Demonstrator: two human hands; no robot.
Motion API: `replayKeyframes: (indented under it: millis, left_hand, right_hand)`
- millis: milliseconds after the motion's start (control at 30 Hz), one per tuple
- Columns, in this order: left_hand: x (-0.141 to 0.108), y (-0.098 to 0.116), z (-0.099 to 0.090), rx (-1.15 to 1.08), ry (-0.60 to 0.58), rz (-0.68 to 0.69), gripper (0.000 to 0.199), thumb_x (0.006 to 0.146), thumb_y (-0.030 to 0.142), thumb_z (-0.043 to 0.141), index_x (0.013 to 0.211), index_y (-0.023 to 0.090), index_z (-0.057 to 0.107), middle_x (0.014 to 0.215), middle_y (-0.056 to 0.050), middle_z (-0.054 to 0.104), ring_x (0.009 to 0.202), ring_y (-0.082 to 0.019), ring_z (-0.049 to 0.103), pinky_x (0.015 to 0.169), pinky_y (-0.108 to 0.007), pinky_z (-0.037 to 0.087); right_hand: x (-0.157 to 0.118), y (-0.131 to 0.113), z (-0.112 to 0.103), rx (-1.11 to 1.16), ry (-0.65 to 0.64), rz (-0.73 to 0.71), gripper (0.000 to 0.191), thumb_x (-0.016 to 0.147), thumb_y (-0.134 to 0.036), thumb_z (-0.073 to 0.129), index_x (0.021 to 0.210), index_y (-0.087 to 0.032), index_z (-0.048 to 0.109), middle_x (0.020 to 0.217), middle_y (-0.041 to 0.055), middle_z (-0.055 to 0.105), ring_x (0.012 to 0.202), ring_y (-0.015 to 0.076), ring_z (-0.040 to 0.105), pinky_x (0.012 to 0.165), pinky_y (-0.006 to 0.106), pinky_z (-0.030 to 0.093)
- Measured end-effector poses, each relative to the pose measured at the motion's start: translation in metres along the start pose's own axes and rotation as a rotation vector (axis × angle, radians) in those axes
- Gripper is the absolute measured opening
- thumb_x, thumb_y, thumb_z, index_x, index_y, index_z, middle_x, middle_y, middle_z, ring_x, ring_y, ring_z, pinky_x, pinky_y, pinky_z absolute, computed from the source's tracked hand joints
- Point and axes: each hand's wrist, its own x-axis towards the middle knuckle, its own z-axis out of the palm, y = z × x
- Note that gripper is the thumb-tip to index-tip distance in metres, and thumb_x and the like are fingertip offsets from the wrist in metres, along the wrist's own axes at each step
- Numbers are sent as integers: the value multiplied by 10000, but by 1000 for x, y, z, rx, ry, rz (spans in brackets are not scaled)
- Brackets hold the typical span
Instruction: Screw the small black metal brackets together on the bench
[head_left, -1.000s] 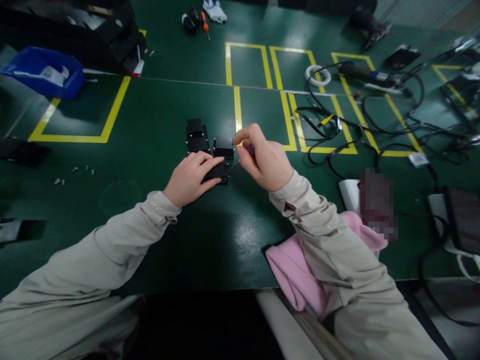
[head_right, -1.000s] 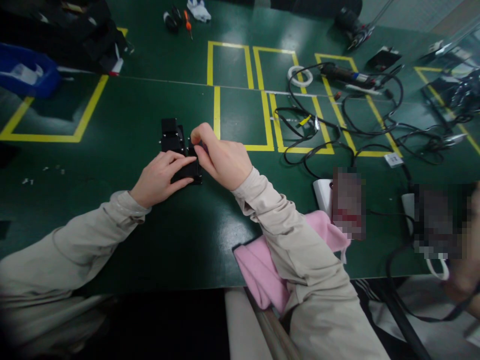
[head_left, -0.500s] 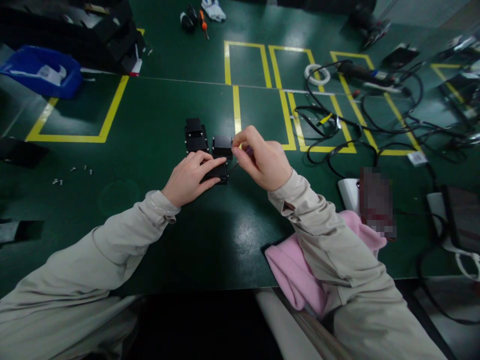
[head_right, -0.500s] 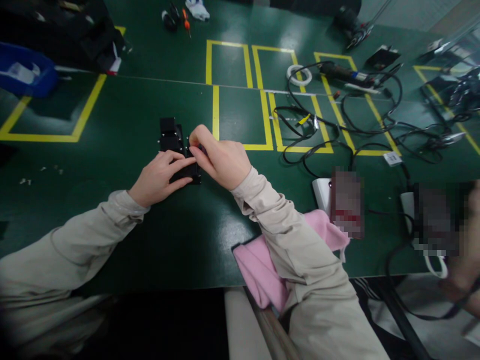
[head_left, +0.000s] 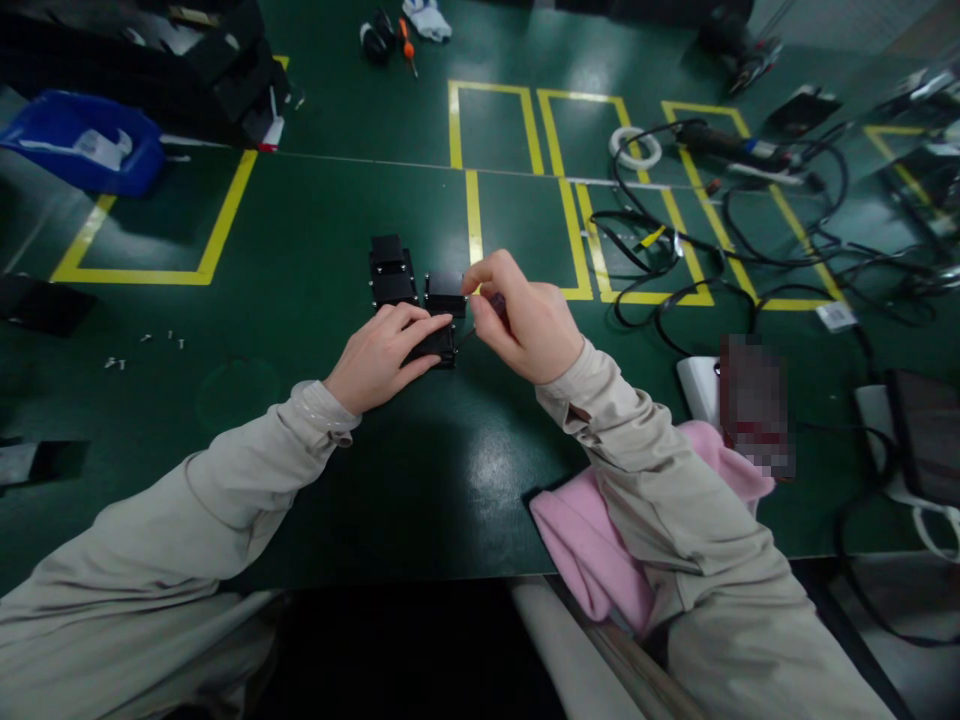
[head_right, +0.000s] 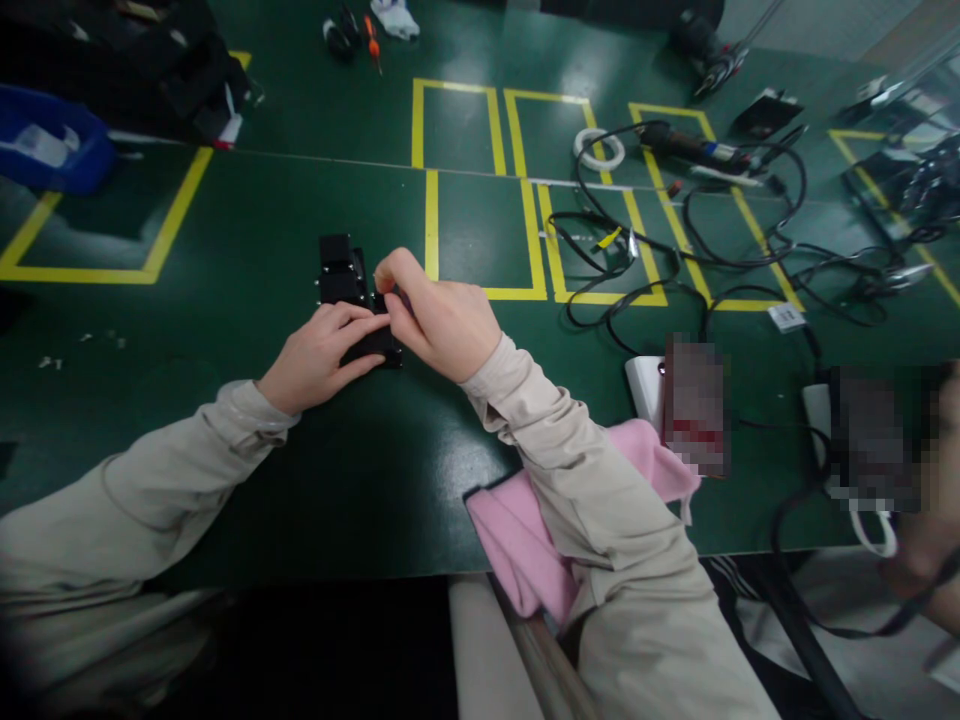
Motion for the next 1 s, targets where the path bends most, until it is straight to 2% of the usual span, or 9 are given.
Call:
replayKeyframes:
  millis: [300, 500, 667, 867, 1000]
  left_hand:
    - [-1, 0, 2, -7, 4, -7, 447, 977, 325, 544, 1395, 165, 543, 1230, -120, 612, 1093, -276, 567, 937, -424, 514]
    - [-1, 0, 0, -3, -8, -7, 449, 977, 327, 543, 1398, 171, 537, 1233, -119, 610, 1098, -276, 566, 939, -425, 515]
    - [-1, 1, 0, -6, -9, -19, 442, 976, 317, 535, 1394, 174, 536, 1233, -122, 605, 1102, -280, 560, 936, -428, 511]
    - [-1, 1, 1, -17, -2, -21, 454, 978, 333, 532, 1403, 176, 534, 1231, -119, 609, 1094, -281, 563, 934, -437, 516]
    - [-1, 1, 1, -4, -7, -17, 452, 972, 316, 542, 1398, 166, 539, 1232, -126, 608, 1092, -282, 562, 941, -437, 514]
  right_hand:
    - [2, -1, -1, -25, -57, 18, 391, 1001, -416, 287, 1109, -160, 563, 813, 6, 645, 651, 94, 593, 644, 232, 406]
    - [1, -2, -2, -15, -23, -3, 346, 988, -323, 288, 1150, -152, 541, 789, -10, 627, 599, 68, 526, 622, 213, 379]
    - [1, -1, -2, -50, -43, -14, 422, 1009, -476, 283, 1064, -174, 572, 751, -20, 594, 588, 66, 513, 606, 209, 356]
    - [0, -3, 0, -40, 6, 8, 375, 996, -321, 266, 1180, -154, 547, 844, 3, 635, 642, 76, 572, 653, 220, 406]
    - [0, -2, 0, -59, -19, -16, 442, 1015, -450, 254, 1104, -160, 575, 786, -7, 614, 614, 75, 549, 623, 218, 384]
